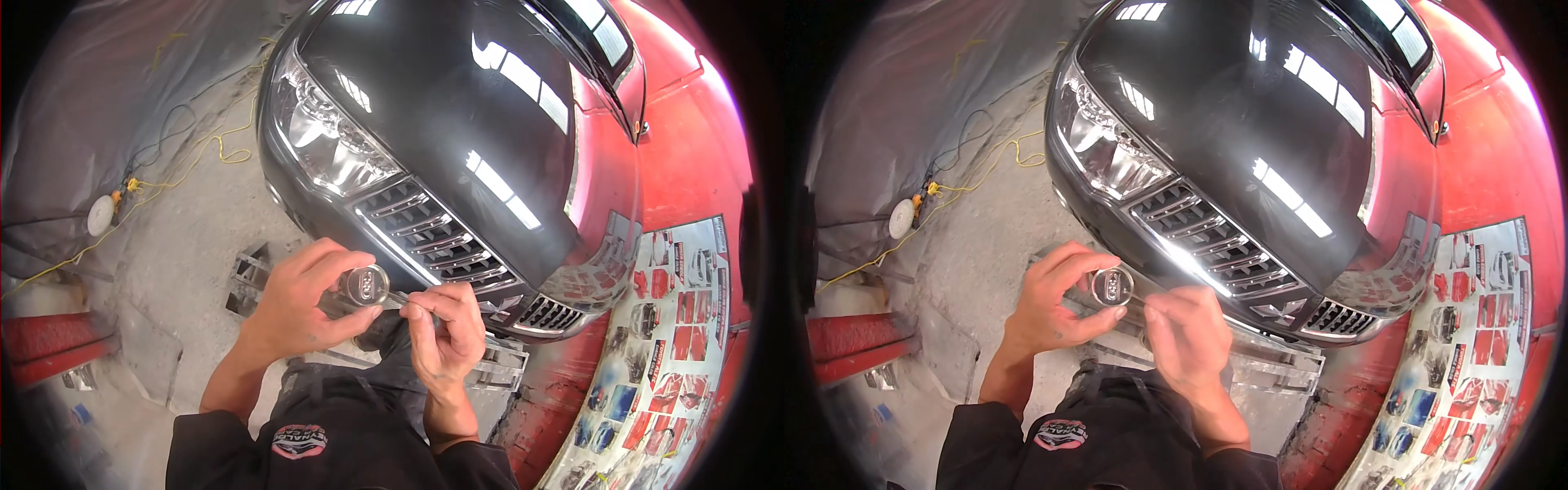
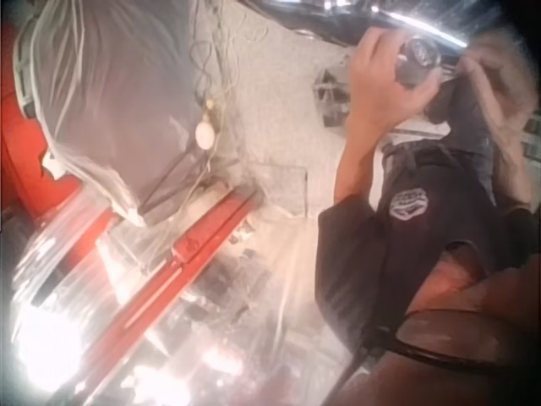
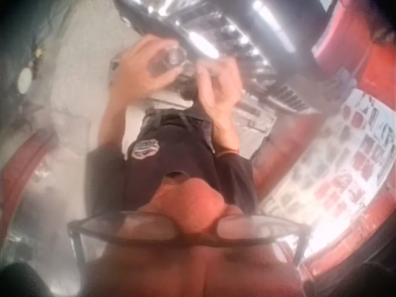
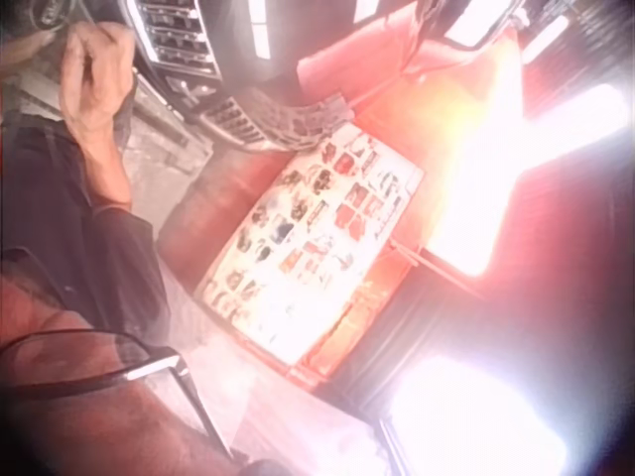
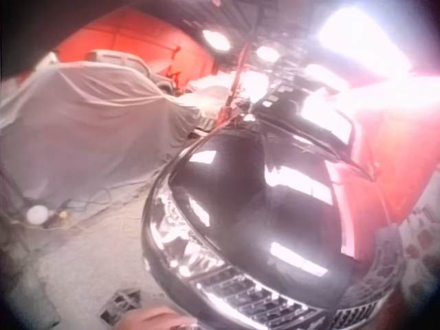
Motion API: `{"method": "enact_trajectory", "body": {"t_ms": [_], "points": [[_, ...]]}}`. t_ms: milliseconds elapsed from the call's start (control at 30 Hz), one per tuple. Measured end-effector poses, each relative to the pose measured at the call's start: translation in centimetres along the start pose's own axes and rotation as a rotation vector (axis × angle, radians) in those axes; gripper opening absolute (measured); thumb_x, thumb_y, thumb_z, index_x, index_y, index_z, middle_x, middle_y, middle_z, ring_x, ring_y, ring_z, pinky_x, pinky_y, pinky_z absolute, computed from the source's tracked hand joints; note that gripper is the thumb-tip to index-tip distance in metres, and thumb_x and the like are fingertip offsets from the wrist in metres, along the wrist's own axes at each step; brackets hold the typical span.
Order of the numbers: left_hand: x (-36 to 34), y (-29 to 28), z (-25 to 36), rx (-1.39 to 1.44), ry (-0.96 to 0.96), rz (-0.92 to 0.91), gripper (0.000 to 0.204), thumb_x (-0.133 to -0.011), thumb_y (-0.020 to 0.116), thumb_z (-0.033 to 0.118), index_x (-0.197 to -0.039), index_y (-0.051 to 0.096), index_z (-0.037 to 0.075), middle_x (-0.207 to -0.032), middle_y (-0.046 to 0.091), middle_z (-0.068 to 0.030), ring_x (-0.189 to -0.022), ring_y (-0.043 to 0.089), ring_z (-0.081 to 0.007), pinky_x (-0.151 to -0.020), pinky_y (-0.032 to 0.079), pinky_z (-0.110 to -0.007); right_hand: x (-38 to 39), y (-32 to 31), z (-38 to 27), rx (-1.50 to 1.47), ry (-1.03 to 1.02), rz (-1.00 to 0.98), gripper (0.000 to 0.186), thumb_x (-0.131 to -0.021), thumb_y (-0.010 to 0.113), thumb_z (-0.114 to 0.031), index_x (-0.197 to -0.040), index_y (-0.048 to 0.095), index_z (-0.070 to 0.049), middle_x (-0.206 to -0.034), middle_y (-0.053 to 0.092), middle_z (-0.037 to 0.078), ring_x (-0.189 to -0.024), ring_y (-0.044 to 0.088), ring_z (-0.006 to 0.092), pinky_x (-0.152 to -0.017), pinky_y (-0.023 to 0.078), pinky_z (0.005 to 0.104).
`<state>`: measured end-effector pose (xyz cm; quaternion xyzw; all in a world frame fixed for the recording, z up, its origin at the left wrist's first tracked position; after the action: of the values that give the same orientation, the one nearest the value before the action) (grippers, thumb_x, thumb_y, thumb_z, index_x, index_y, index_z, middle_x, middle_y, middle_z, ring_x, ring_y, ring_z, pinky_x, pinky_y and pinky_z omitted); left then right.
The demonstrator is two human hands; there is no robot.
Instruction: The person paints a small scratch on a car hood by hand using a thin applicator tool and a container of black paint.
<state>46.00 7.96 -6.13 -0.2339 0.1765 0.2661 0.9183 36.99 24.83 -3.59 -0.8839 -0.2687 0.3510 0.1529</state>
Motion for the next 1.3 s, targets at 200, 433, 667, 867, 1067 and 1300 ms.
{"method": "enact_trajectory", "body": {"t_ms": [200,433,667,867,1067,1300], "points": [[-1.1,-0.1,-1.4,-0.007,-0.028,-0.035,0.049,-0.07,0.089,0.016,-0.114,0.07,0.005,-0.098,0.067,-0.008,-0.078,0.067,-0.0208,-0.065,0.055,-0.031,-0.5,0.2,0.7,-0.034,-0.035,0.002,0.012,-0.088,0.071,0.008,-0.1,0.069,0.004,-0.092,0.065,0.013,-0.072,0.069,0.0174,-0.058,0.052,0.0247],[-1.5,0.8,-4.6,0.027,-0.079,0.0,0.049,-0.068,0.088,0.014,-0.113,0.071,0.004,-0.097,0.066,-0.0077,-0.078,0.066,-0.0193,-0.065,0.054,-0.03,-0.8,0.8,3.7,-0.066,0.019,-0.035,0.013,-0.088,0.069,0.01,-0.099,0.069,0.003,-0.092,0.066,0.013,-0.071,0.07,0.0181,-0.058,0.052,0.0252],[-0.9,1.8,-9.2,0.031,-0.105,0.015,0.053,-0.063,0.087,0.01,-0.113,0.071,0.003,-0.094,0.066,-0.0108,-0.076,0.066,-0.0212,-0.062,0.058,-0.028,-4.4,-4.0,9.9,-0.184,0.309,0.044,0.007,-0.096,0.064,0.003,-0.09,0.067,0.0,-0.085,0.068,0.01,-0.079,0.066,0.0169,-0.068,0.054,0.0289],[1.2,3.9,-12.4,0.027,-0.111,0.049,0.054,-0.058,0.088,0.012,-0.108,0.072,0.001,-0.09,0.066,-0.0117,-0.074,0.064,-0.022,-0.058,0.053,-0.03,-12.2,-10.7,18.7,-0.425,0.427,0.351,0.016,-0.104,0.06,-0.012,-0.093,0.058,-0.001,-0.081,0.055,0.004,-0.073,0.061,0.0178,-0.065,0.052,0.0329],[2.4,5.7,-13.9,-0.125,-0.132,0.016,0.054,-0.062,0.085,0.027,-0.108,0.07,0.003,-0.089,0.064,-0.0106,-0.073,0.059,-0.0222,-0.059,0.047,-0.03,-21.7,-13.5,26.3,-0.483,0.393,0.432,0.016,-0.103,0.063,-0.016,-0.099,0.063,0.0,-0.081,0.057,0.005,-0.077,0.065,0.0208,-0.072,0.057,0.035],[1.6,6.4,-13.6,-0.095,-0.226,-0.127,0.059,-0.067,0.089,0.02,-0.122,0.071,0.006,-0.103,0.07,-0.0127,-0.087,0.065,-0.0294,-0.075,0.053,-0.04,-28.3,-14.4,29.8,-0.406,0.395,0.417,0.016,-0.097,0.067,-0.011,-0.098,0.063,0.004,-0.08,0.059,0.008,-0.073,0.066,0.0222,-0.069,0.059,0.0339]]}}
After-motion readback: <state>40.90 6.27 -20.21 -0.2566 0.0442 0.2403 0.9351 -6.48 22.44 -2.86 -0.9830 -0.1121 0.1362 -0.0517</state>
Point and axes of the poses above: each hand's wrist, its own x-axis away from the middle knuckle, its own y-axis out of the palm, z = x × y, the point moved 5 cm from there along -x, towards the middle knuckle
